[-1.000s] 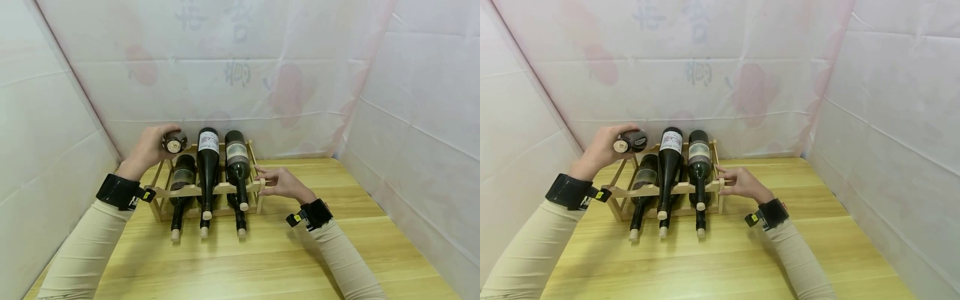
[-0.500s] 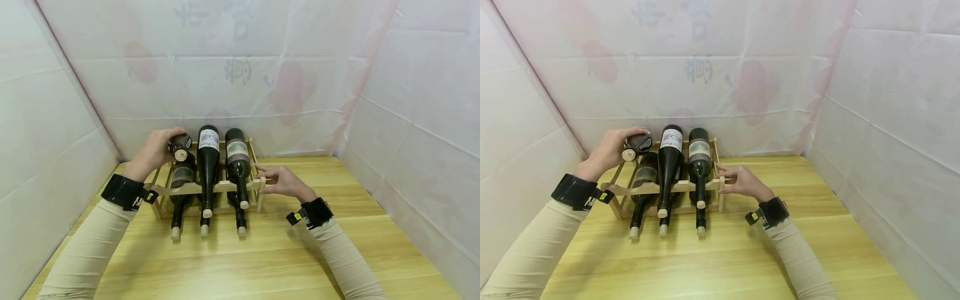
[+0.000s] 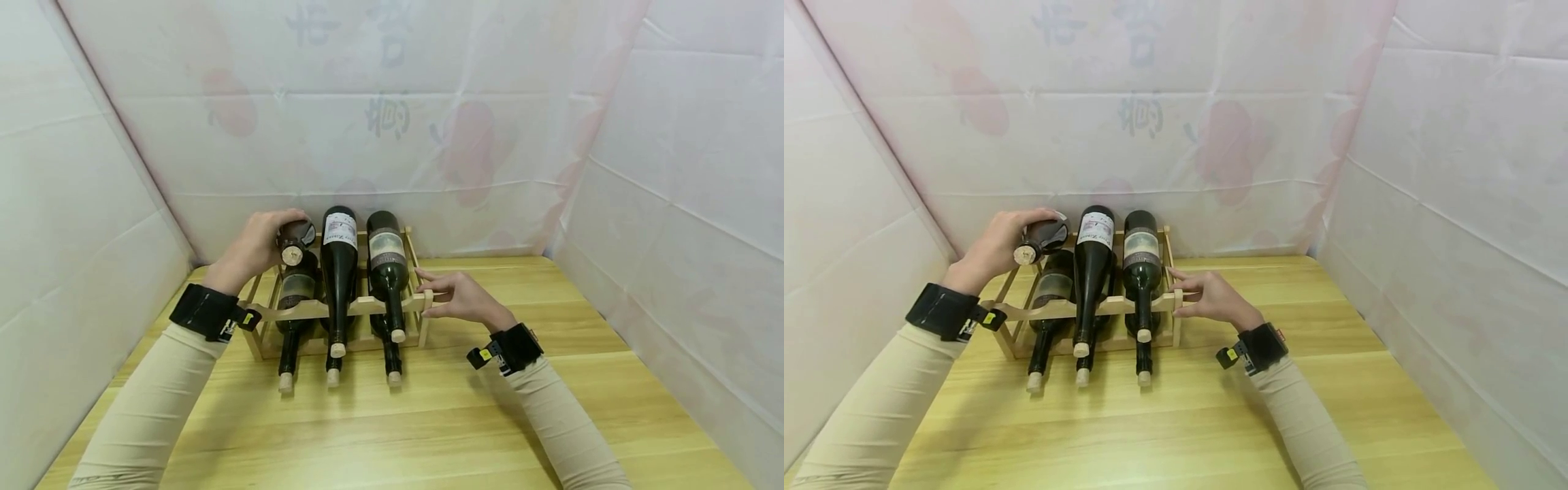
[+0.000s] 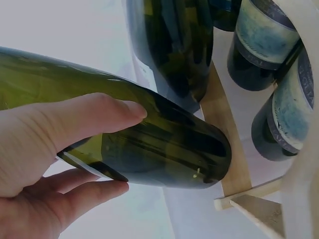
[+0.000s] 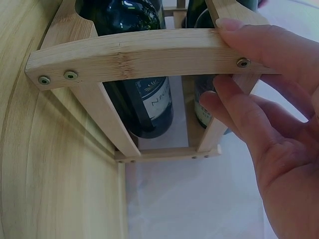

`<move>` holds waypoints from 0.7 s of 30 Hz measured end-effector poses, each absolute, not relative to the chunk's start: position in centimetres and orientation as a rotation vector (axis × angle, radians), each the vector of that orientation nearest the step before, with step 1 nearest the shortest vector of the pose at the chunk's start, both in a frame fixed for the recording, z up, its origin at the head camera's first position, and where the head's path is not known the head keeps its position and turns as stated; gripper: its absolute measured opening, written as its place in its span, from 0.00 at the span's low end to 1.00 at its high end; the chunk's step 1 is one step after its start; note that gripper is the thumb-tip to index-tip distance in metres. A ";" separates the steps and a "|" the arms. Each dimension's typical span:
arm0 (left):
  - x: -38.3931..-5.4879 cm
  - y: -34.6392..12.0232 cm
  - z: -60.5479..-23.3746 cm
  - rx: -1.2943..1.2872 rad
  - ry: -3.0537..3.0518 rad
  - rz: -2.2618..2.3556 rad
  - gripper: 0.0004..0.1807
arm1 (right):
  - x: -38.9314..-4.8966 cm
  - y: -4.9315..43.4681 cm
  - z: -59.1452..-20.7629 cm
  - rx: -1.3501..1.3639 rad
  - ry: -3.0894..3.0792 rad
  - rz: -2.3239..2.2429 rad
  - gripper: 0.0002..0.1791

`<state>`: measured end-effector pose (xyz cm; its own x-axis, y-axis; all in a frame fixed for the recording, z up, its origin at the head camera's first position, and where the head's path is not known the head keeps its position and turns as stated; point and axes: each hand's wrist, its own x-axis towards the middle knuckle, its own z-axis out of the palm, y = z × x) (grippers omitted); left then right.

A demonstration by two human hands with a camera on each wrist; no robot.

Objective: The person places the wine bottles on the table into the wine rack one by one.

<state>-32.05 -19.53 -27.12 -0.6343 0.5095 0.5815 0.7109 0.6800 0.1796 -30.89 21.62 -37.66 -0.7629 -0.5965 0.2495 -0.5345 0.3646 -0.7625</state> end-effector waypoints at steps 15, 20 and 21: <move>-32.9 -20.1 -28.2 -1.074 -2.420 -0.299 0.42 | -31.0 21.6 -37.5 -1.069 2.527 -1.363 0.24; -32.7 -19.9 -28.8 -1.069 -2.441 -0.278 0.41 | -31.1 21.7 -37.6 -1.057 2.512 -1.383 0.24; -32.7 -19.9 -28.9 -1.071 -2.434 -0.276 0.40 | -31.1 21.7 -37.7 -1.058 2.509 -1.384 0.25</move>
